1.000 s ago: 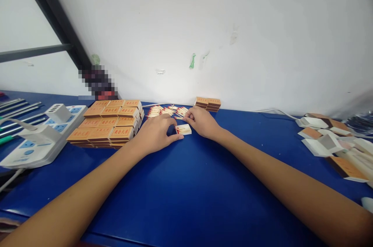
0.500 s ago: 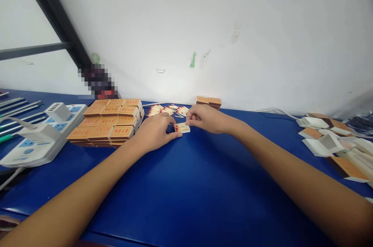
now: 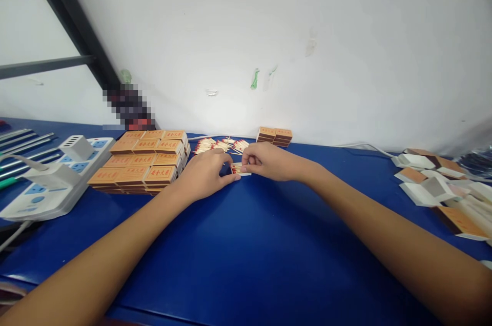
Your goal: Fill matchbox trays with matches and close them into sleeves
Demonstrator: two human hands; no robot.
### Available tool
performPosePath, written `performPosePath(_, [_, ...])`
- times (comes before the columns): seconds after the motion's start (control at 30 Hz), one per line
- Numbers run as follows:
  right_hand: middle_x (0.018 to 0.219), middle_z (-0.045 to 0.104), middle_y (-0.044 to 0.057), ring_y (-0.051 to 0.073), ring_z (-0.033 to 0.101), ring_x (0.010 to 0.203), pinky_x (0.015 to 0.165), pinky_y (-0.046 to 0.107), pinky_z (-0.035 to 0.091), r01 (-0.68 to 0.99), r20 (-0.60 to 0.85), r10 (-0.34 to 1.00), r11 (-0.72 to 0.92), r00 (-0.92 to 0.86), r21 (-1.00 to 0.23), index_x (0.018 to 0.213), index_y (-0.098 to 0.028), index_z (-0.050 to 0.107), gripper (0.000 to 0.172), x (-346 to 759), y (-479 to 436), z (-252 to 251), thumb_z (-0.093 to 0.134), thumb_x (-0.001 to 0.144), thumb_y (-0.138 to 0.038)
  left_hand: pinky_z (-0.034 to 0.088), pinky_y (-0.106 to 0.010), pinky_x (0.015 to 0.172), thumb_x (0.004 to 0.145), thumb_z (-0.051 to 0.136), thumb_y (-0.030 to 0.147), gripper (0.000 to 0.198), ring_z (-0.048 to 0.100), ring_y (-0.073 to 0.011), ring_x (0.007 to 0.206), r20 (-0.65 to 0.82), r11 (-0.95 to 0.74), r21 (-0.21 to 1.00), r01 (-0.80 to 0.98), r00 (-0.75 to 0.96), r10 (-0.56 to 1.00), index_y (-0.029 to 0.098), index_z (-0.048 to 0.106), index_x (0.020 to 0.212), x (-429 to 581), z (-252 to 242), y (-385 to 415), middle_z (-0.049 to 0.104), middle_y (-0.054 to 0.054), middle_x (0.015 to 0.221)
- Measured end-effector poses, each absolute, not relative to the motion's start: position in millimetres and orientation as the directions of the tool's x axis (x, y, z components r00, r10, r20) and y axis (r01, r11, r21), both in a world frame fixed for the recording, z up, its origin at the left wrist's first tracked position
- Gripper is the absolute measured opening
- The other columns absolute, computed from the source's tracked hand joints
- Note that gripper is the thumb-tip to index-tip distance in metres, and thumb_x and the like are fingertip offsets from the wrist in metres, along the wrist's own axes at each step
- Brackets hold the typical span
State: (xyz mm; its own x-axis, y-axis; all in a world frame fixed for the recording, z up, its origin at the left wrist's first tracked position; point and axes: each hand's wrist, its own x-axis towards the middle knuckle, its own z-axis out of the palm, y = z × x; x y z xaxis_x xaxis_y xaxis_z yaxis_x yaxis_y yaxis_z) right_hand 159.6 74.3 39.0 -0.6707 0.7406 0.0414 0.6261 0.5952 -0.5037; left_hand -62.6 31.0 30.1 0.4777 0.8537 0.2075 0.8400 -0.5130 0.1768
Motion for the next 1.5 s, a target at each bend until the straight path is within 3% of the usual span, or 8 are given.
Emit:
performPosePath(0.33, [0.073, 0.065, 0.000, 0.013, 0.053, 0.064, 0.060, 0.026, 0.032, 0.653, 0.008, 0.740, 0.599, -0.673, -0.464, 0.085, -0.017, 0.069, 0.007, 161.0, 73.4, 40.9, 0.067, 0.092, -0.020, 0.043, -0.032, 0.071, 0.093, 0.074, 0.048, 0.030, 0.064, -0.0244, 0.087, 0.199, -0.513, 0.213, 0.832, 0.477, 0.856, 0.020, 0.072, 0.104, -62.8, 28.9, 31.7, 0.068, -0.005, 0.092])
performPosePath(0.6, [0.079, 0.062, 0.000, 0.013, 0.053, 0.070, 0.063, 0.026, 0.034, 0.565, 0.184, 0.706, 0.672, -0.684, -0.478, 0.090, -0.017, 0.069, 0.002, 153.2, 72.2, 34.7, 0.069, 0.092, -0.018, 0.045, -0.033, 0.074, 0.092, 0.076, 0.041, 0.024, 0.064, -0.0235, 0.084, 0.223, -0.556, 0.228, 0.799, 0.514, 0.829, 0.020, 0.072, 0.103, -63.4, 27.8, 33.4, 0.067, -0.004, 0.088])
performPosePath(0.93, [0.085, 0.067, 0.003, 0.015, 0.055, 0.074, 0.064, 0.027, 0.034, 0.616, 0.151, 0.711, 0.680, -0.687, -0.397, 0.092, -0.016, 0.069, 0.008, 151.9, 69.5, 33.2, 0.070, 0.093, -0.024, 0.045, -0.033, 0.072, 0.092, 0.077, 0.040, 0.026, 0.065, -0.0237, 0.087, 0.206, -0.551, 0.238, 0.800, 0.513, 0.833, 0.019, 0.073, 0.106, -62.4, 28.0, 32.1, 0.069, -0.005, 0.093])
performPosePath(1.17, [0.093, 0.068, 0.006, 0.017, 0.057, 0.083, 0.070, 0.028, 0.036, 0.576, 0.167, 0.663, 0.728, -0.730, -0.373, 0.089, -0.018, 0.067, 0.005, 149.5, 68.5, 30.8, 0.066, 0.094, -0.019, 0.045, -0.033, 0.073, 0.093, 0.074, 0.039, 0.022, 0.065, -0.0242, 0.089, 0.193, -0.564, 0.244, 0.789, 0.530, 0.826, 0.020, 0.072, 0.104, -62.1, 29.4, 31.1, 0.070, -0.005, 0.093])
performPosePath(1.33, [0.087, 0.065, 0.004, 0.016, 0.054, 0.076, 0.066, 0.028, 0.033, 0.588, 0.184, 0.688, 0.706, -0.702, -0.395, 0.092, -0.018, 0.069, 0.009, 151.7, 70.6, 33.2, 0.068, 0.096, -0.026, 0.044, -0.032, 0.072, 0.093, 0.075, 0.041, 0.024, 0.065, -0.0237, 0.087, 0.185, -0.551, 0.250, 0.797, 0.519, 0.835, 0.020, 0.072, 0.104, -61.9, 29.8, 30.8, 0.070, -0.005, 0.092])
performPosePath(1.5, [0.084, 0.065, 0.004, 0.016, 0.053, 0.075, 0.067, 0.029, 0.032, 0.705, 0.274, 0.793, 0.609, -0.544, -0.364, 0.087, -0.017, 0.069, 0.012, 159.9, 82.3, 28.0, 0.063, 0.097, -0.020, 0.042, -0.032, 0.068, 0.092, 0.075, 0.045, 0.028, 0.064, -0.0224, 0.083, 0.184, -0.529, 0.257, 0.808, 0.497, 0.848, 0.020, 0.073, 0.105, -61.8, 30.5, 30.5, 0.070, -0.004, 0.092])
